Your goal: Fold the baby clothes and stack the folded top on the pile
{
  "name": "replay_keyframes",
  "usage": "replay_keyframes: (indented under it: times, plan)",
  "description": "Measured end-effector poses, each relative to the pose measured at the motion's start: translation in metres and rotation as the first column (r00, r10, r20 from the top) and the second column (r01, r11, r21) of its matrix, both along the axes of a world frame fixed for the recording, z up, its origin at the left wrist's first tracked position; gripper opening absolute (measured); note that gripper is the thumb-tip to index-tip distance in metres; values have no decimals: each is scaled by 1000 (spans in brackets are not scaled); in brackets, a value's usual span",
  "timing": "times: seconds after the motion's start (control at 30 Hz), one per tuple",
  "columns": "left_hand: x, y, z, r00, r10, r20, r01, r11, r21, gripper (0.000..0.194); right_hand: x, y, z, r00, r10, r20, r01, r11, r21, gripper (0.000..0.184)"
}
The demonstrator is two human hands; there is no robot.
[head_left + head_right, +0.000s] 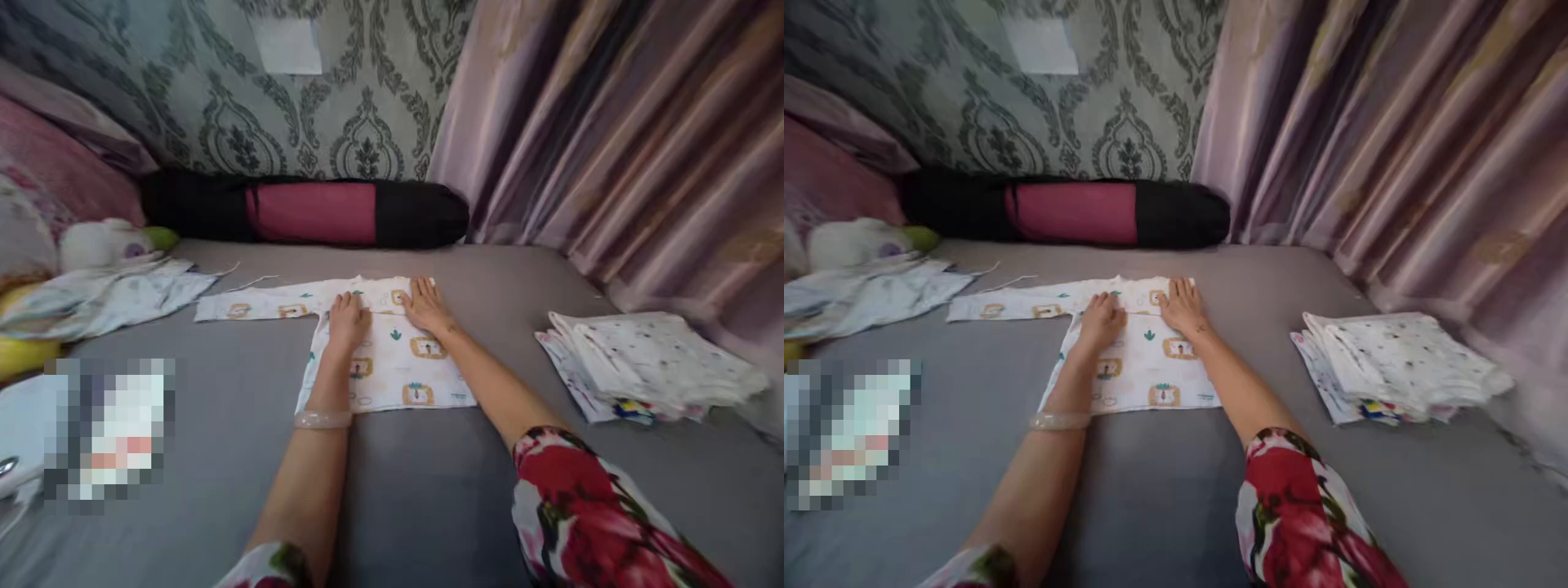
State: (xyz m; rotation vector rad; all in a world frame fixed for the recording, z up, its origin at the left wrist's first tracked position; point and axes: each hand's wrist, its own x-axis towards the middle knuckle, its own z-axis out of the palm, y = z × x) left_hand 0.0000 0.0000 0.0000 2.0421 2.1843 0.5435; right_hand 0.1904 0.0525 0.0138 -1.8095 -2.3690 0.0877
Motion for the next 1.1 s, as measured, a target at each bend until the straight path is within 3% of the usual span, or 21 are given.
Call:
replay_keyframes:
  times: [0.17,0.33,0.43,0.53,0.7,0.93,1.03,1.1]
  plan:
    - [1,-1,-1,1000,0,26,-1,1000,26,39,2,0,-1,1000,-17,-14,16,999,-50,65]
    - [0,-1,5,996,-10,93,9,1000,21,32,2,0,9,999,-33,-12,32,990,-136,66]
    - [-2,1,10,981,-12,192,4,999,42,32,-11,-4,16,999,-38,-15,37,998,-52,60]
    - [-5,3,15,948,32,318,-49,998,46,39,-40,-11,18,996,86,-25,-86,996,13,57]
    - [-10,5,23,865,156,476,-184,983,12,46,-88,-15,16,958,285,-28,-286,954,-91,57]
    - [-21,4,33,770,211,602,-312,948,66,41,-100,-15,9,952,305,-19,-305,944,-124,57]
    - [-33,3,36,663,223,714,-387,919,72,34,-102,-14,15,956,294,-16,-292,942,-162,57]
    - [-40,1,38,540,220,812,-450,891,59,29,-105,-10,27,954,300,7,-292,933,-210,54]
